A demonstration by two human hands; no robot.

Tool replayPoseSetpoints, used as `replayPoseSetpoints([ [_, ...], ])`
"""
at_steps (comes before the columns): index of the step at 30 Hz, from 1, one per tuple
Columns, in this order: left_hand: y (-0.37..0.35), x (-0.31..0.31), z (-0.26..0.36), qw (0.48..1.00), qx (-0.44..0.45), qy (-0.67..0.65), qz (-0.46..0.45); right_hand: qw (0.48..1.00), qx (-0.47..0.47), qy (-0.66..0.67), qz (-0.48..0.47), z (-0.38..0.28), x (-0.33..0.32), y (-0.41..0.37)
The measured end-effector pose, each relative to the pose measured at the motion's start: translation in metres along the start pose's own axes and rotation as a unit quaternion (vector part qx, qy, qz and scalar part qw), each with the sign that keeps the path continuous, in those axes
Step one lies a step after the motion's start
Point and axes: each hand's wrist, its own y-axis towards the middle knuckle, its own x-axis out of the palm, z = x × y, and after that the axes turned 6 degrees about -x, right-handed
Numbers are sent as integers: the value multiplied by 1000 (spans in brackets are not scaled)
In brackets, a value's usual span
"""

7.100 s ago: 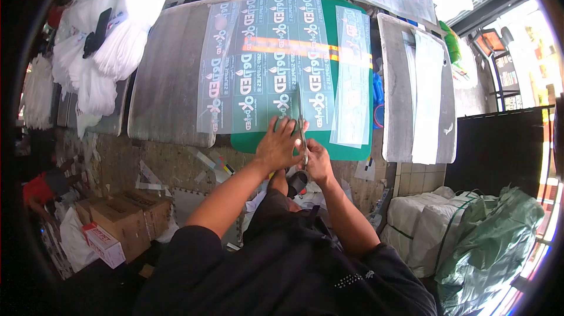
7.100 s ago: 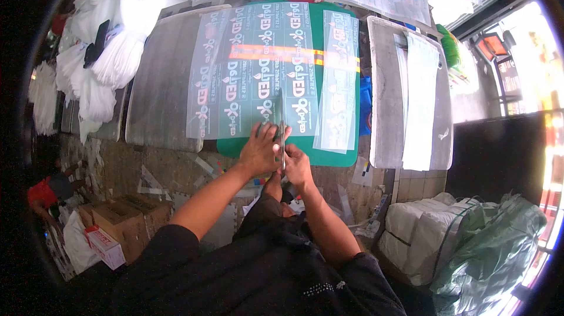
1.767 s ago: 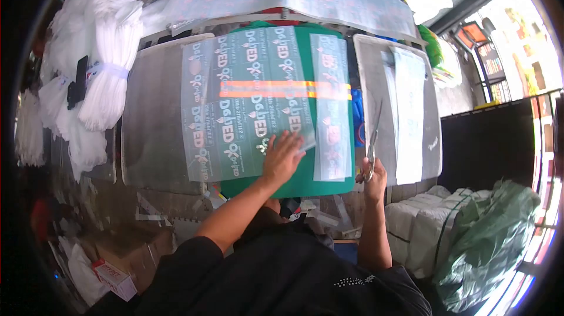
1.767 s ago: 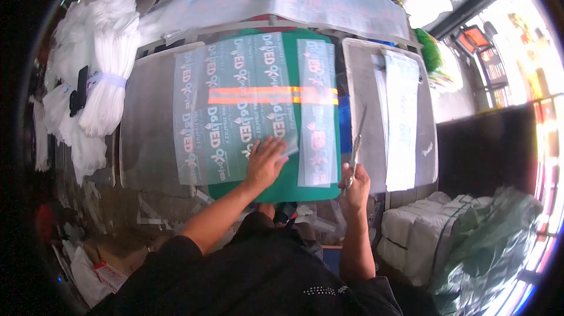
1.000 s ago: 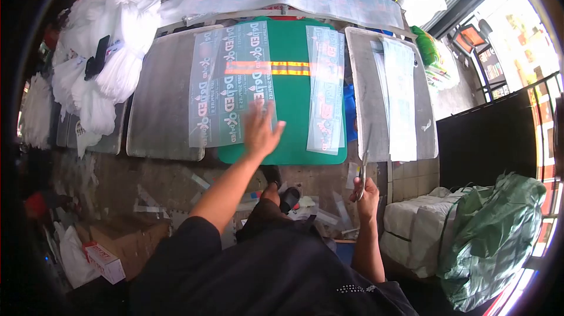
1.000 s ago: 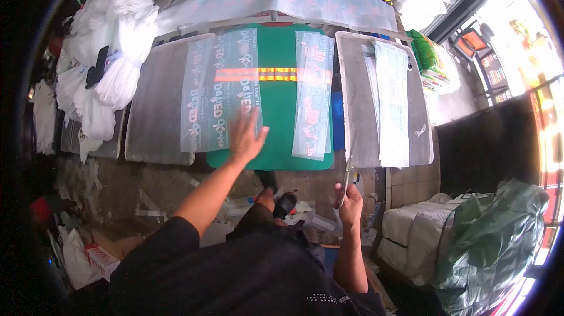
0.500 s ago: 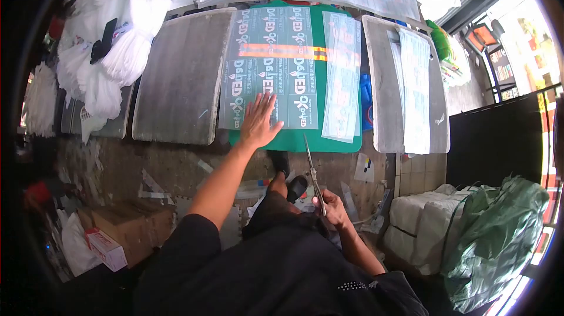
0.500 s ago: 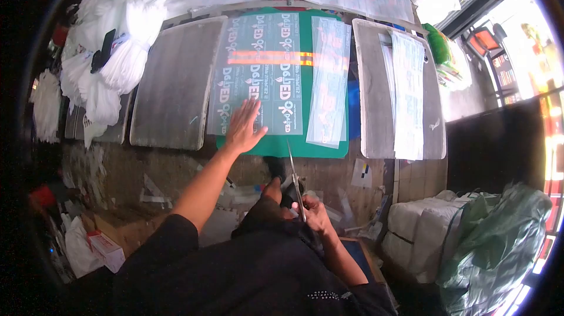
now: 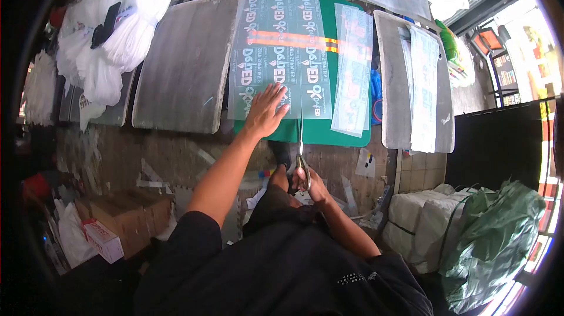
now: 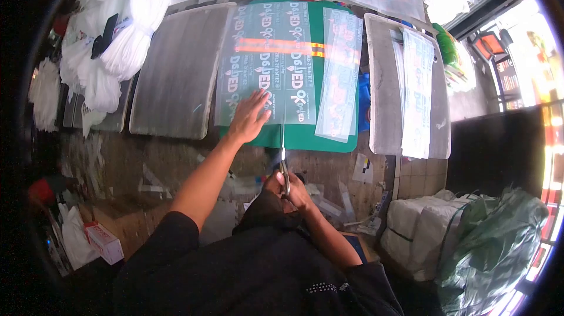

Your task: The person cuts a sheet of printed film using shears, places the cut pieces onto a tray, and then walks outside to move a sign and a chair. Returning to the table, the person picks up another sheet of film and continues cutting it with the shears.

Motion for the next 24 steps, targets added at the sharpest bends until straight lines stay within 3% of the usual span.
replayPoseSetpoints([
  [5,-15,-13,16,996,62,-23,66,998,1,-6,57,-7,5,20],
  [11,-15,8,24,984,121,-61,115,990,-9,-102,100,-39,14,12],
  [17,-11,20,21,976,164,-85,114,993,25,-46,107,-69,17,9],
  [19,-14,17,22,960,220,-89,145,994,15,19,106,-75,18,19],
  [24,-15,12,25,959,206,-106,160,992,2,-38,117,-77,21,33],
])
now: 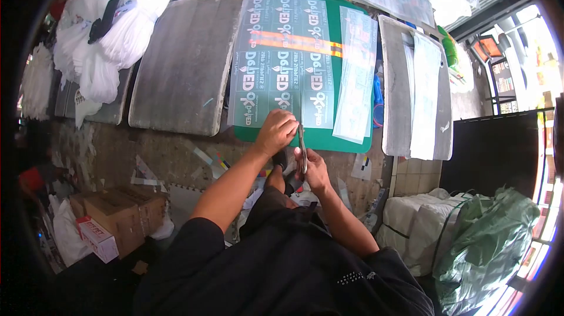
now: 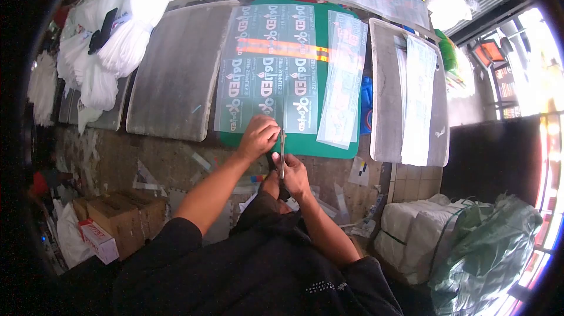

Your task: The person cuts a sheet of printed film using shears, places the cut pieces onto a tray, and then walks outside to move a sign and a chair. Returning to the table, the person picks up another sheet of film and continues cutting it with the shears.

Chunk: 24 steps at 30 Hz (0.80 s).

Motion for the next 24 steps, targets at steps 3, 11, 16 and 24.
replayPoseSetpoints([
  [3,-2,0,-2,1000,-7,-13,2,999,-17,-27,5,-5,1,-3],
  [11,-18,-11,10,988,-60,35,-140,999,-41,12,4,0,-2,10],
  [16,-16,-11,22,951,-40,179,-248,998,-1,65,-21,-9,-6,8],
  [24,-18,-3,18,943,-56,171,-279,999,-39,-22,-14,12,-8,19],
])
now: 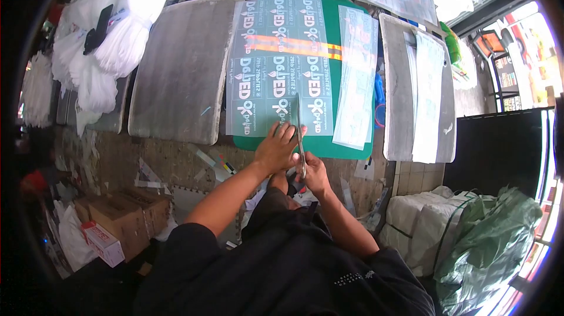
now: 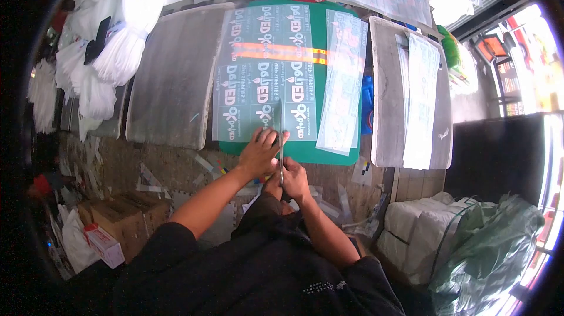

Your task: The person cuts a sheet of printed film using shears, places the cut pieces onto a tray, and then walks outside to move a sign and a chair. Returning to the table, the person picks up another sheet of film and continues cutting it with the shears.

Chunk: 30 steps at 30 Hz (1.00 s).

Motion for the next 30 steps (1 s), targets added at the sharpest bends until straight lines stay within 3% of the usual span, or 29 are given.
replayPoseSetpoints([
  [10,1,-3,1,998,5,16,58,1000,-22,-5,-7,-19,-4,28],
  [15,0,-3,-2,999,12,-4,38,997,-46,-61,7,-9,-6,43],
  [20,0,0,-4,1000,12,-3,24,1000,4,9,9,-34,-2,43],
  [30,2,-7,-3,1000,12,-7,-2,1000,16,-4,10,-51,-1,57],
])
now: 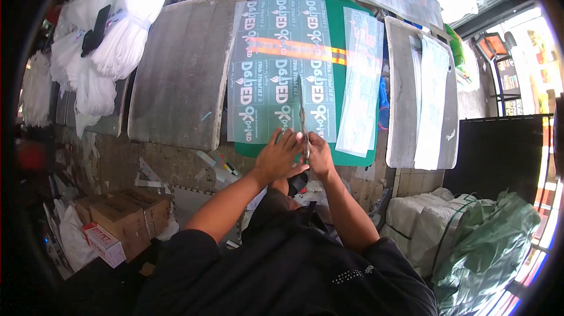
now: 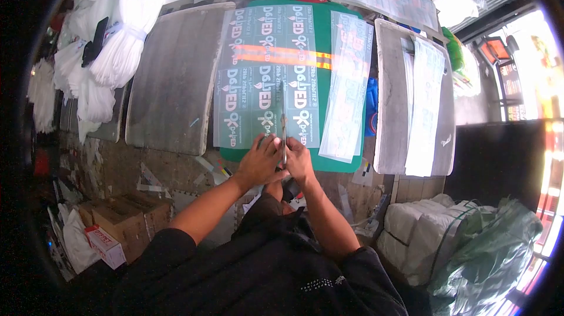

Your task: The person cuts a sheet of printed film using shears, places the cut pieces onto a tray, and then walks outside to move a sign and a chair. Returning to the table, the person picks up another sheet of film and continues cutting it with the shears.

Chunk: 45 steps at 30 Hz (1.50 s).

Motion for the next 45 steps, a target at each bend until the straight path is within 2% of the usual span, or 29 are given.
replayPoseSetpoints([
  [5,1,2,2,1000,-4,0,15,999,-42,-19,-11,12,-5,15],
  [15,2,0,1,999,-2,22,30,998,-44,31,-13,6,-1,26],
  [21,4,-5,3,1000,-5,-14,26,999,-39,-19,2,-8,0,38],
  [28,5,-4,1,999,9,-9,44,999,-39,32,-6,-18,1,50],
  [45,8,-13,2,1000,-11,-10,-2,999,-41,15,8,-37,4,94],
])
